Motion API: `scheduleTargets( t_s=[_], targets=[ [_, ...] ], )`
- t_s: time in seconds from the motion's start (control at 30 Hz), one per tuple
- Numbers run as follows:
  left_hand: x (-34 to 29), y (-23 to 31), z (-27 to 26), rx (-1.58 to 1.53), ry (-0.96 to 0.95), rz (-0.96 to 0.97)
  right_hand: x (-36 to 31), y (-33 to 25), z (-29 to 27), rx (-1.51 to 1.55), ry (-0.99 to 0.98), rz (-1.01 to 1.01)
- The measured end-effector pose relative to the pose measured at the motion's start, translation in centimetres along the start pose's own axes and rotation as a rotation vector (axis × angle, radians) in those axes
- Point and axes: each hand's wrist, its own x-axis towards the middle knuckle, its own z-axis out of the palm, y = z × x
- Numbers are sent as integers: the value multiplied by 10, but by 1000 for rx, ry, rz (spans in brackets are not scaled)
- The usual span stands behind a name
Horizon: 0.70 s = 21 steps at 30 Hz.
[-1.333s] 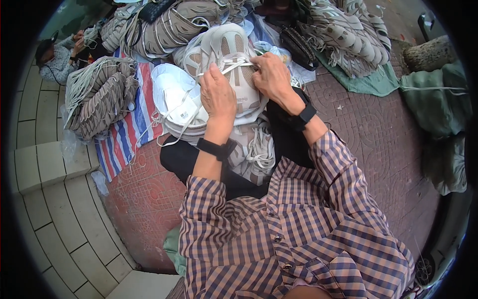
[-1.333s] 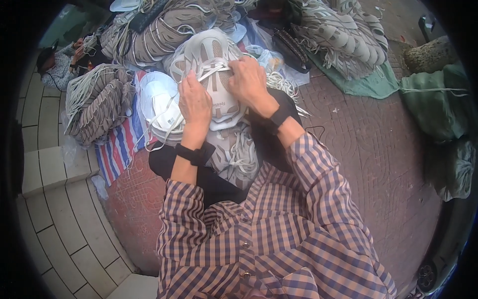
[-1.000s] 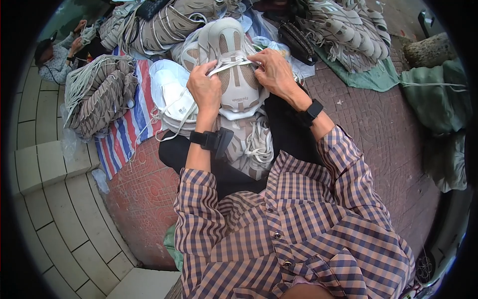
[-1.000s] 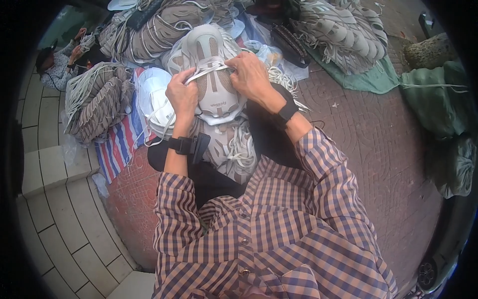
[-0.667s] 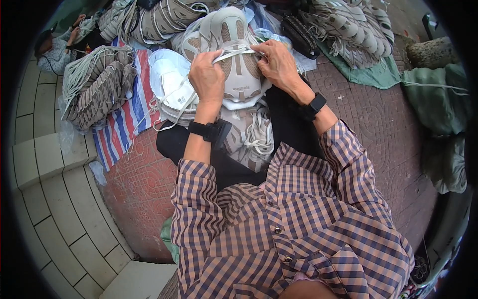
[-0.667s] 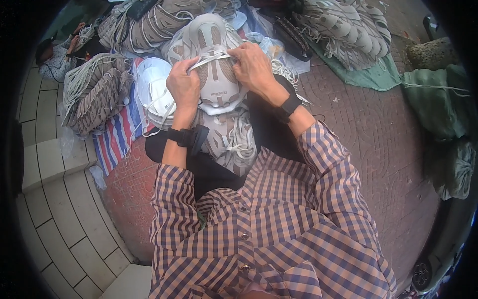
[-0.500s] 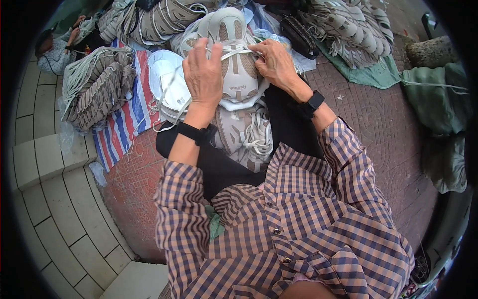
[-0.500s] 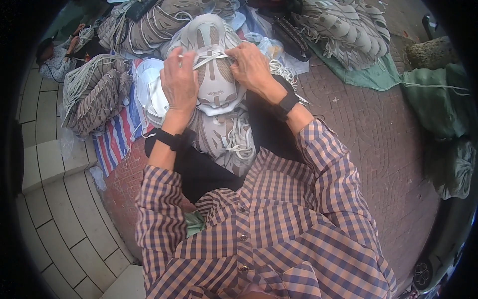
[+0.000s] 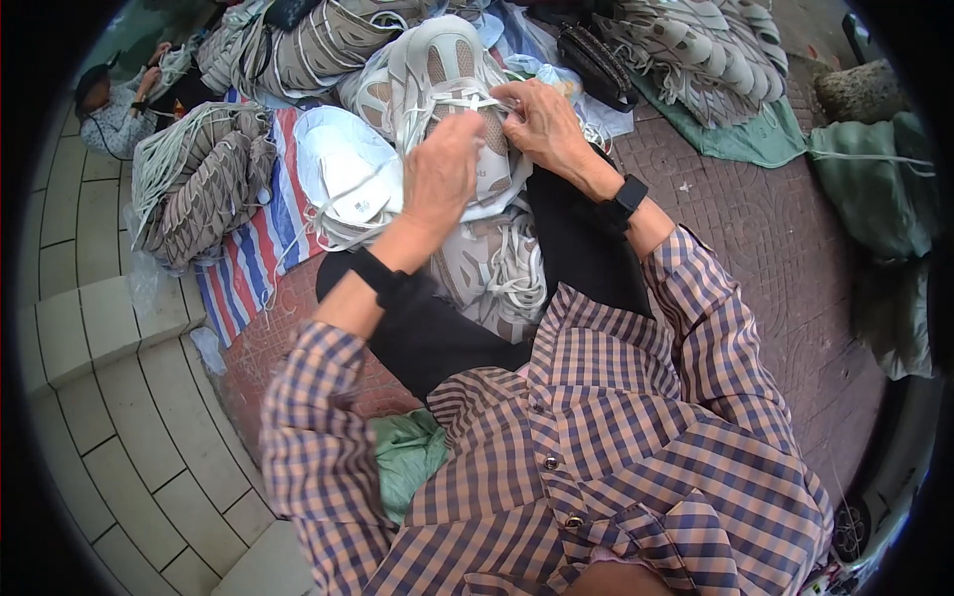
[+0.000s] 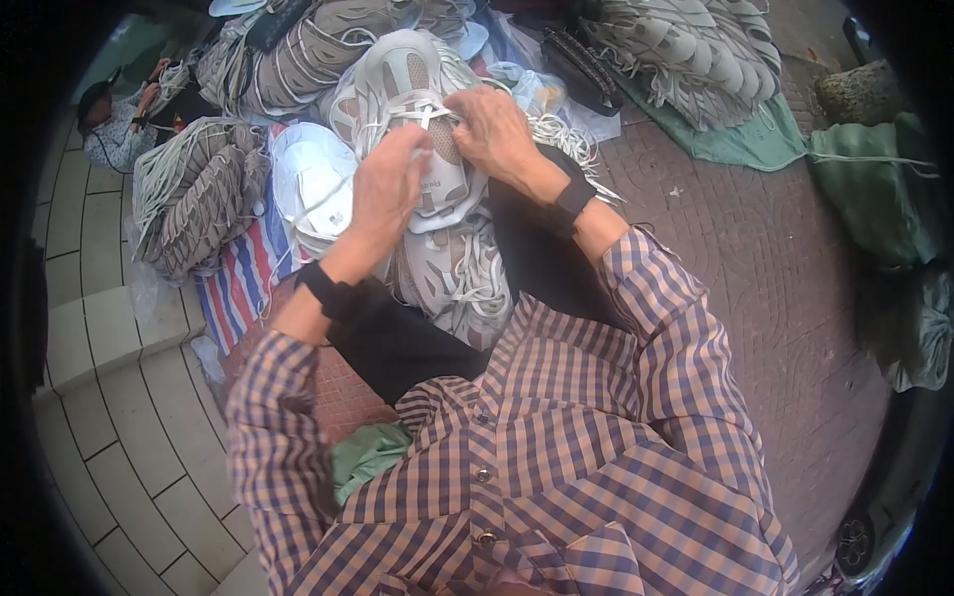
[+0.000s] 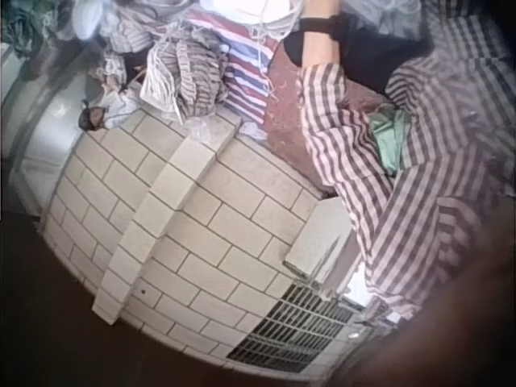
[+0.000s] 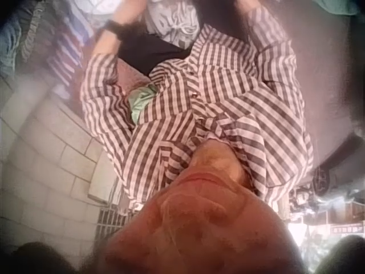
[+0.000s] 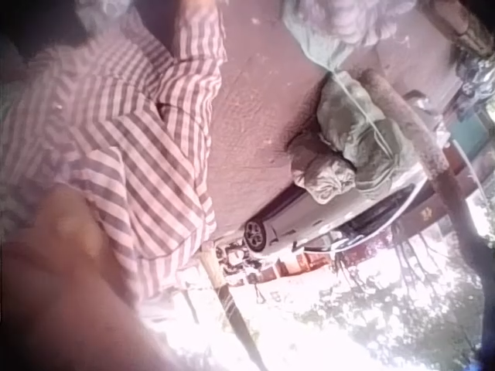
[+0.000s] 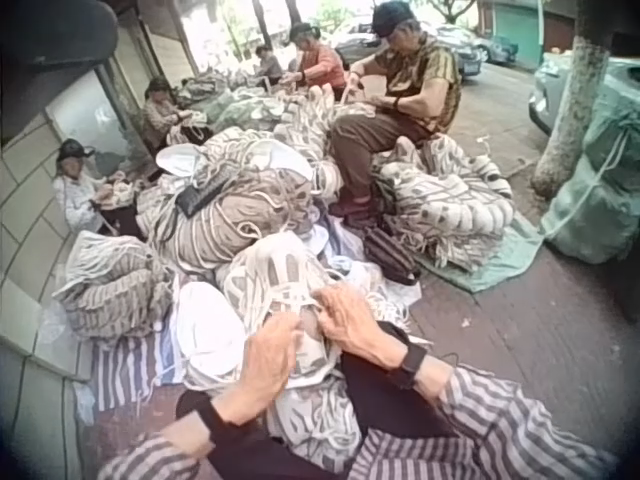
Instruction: Lace a white and grey sneaker by threading laces through eyelets.
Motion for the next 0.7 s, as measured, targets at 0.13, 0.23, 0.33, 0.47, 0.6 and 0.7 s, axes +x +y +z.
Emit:
scheduleTargets(
  t_s=[0.13,0.23,0.33,0.47,0.6,0.7],
  targets=[
    [2,1,16,-51,150,-82,1,-1,1,99,9,-22],
    [3,0,13,60,258,9,1,3,7,58,19,-46],
    [7,-1,-24,-502,285,-391,-2,4,1,21,9,-37],
    [-7,18,-19,-478,282,-234,-4,0,1,40,17,-53],
    [-6,-20,-29,-752,320,-528,0,1,2,60,28,-114],
    [-1,-23,-32,-856,204,-662,-6,8,1,-14,36,-100]
  ],
)
